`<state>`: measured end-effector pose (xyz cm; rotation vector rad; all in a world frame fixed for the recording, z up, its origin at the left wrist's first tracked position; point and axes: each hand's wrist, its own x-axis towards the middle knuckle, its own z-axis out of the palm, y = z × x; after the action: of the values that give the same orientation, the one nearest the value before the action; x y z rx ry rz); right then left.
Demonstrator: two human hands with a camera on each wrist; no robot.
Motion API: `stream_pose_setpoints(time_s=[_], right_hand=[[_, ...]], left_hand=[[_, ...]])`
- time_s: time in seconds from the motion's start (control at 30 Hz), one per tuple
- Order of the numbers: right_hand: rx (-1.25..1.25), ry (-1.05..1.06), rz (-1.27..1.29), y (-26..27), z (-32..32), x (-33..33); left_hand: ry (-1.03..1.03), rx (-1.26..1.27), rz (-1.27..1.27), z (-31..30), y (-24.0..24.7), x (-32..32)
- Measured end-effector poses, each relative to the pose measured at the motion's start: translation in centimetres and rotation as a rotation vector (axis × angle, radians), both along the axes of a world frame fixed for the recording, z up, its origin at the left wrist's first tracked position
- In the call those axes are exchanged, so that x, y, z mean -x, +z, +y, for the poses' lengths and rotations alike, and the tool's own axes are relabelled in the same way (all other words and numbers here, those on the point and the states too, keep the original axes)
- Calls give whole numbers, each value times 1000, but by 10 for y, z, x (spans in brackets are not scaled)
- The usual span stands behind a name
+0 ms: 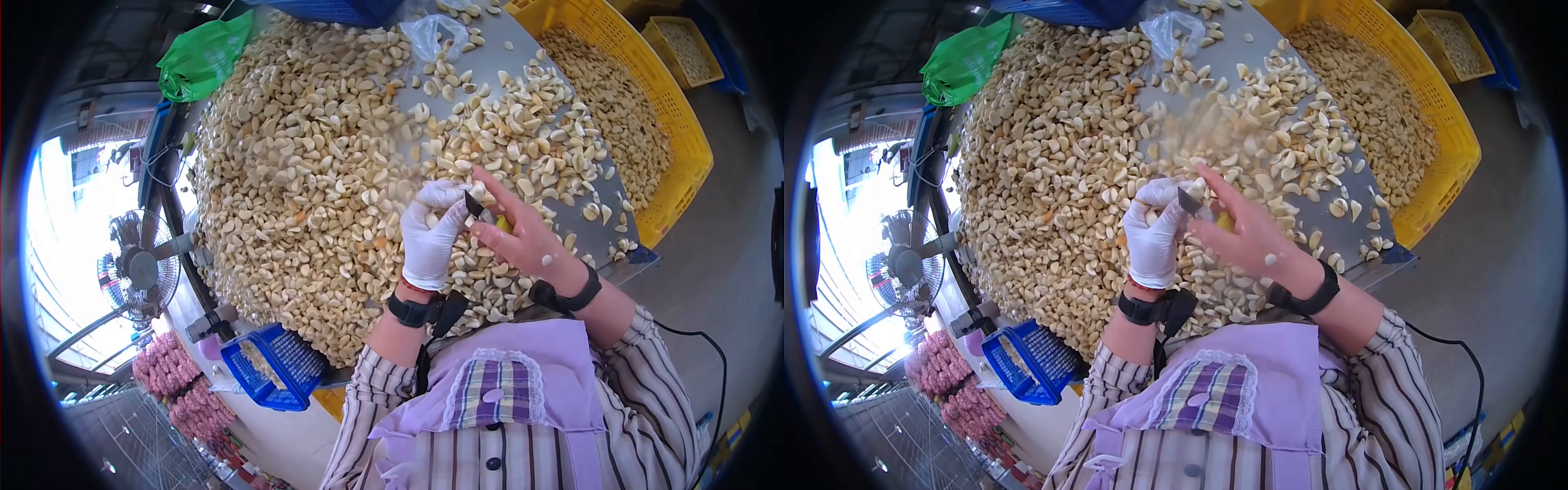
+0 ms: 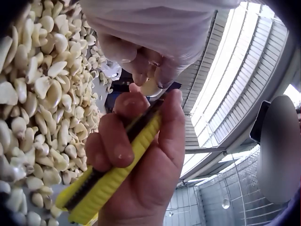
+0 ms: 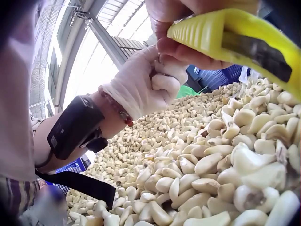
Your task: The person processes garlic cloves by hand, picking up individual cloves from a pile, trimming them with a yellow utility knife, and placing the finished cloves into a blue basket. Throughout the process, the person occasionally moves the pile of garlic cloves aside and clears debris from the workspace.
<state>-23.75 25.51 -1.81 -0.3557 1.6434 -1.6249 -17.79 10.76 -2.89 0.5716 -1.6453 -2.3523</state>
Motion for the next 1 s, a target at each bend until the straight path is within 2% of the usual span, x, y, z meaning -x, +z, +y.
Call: stream_pose_setpoints(time_s=[0.03, 0.17, 0.23, 0.27, 0.33, 0.4, 0.47, 0.5, 0.6, 0.67, 0.73, 0.77, 0.87, 1.0], right_hand=[[3, 4, 22, -1, 0, 0], [46, 58, 47, 4, -2, 1], [41, 11, -346, 4, -4, 2], [44, 18, -344, 2, -5, 2], [120, 10, -452, -5, -5, 2], [140, 27, -475, -3, -5, 2], [187, -2, -446, -2, -4, 2], [191, 13, -426, 3, -4, 3], [189, 15, -377, 5, -5, -1], [184, 15, -383, 8, -8, -3], [122, 20, -356, 8, -8, -4], [122, 24, -356, 7, -8, -5], [91, 6, -343, 5, -7, -7], [24, 45, -278, 4, -6, -10]], left_hand=[[-18, 100, 14, -1, 0, -2], [13, 18, 30, 0, 12, -7], [5, -335, -2, -5, 12, -12], [10, -331, 2, -5, 13, -13], [-97, -679, 19, -7, 16, -16], [-114, -605, 48, -8, 16, -18], [-39, -691, -42, -12, 25, -22], [100, -686, -69, -9, 31, -20], [143, -690, -124, -20, 22, -29], [93, -752, -165, -26, 17, -33], [211, -517, -445, -20, 21, -32], [165, -547, -474, -24, 18, -34], [97, -602, -390, -25, 16, -42], [136, -550, -303, -22, 19, -48]])
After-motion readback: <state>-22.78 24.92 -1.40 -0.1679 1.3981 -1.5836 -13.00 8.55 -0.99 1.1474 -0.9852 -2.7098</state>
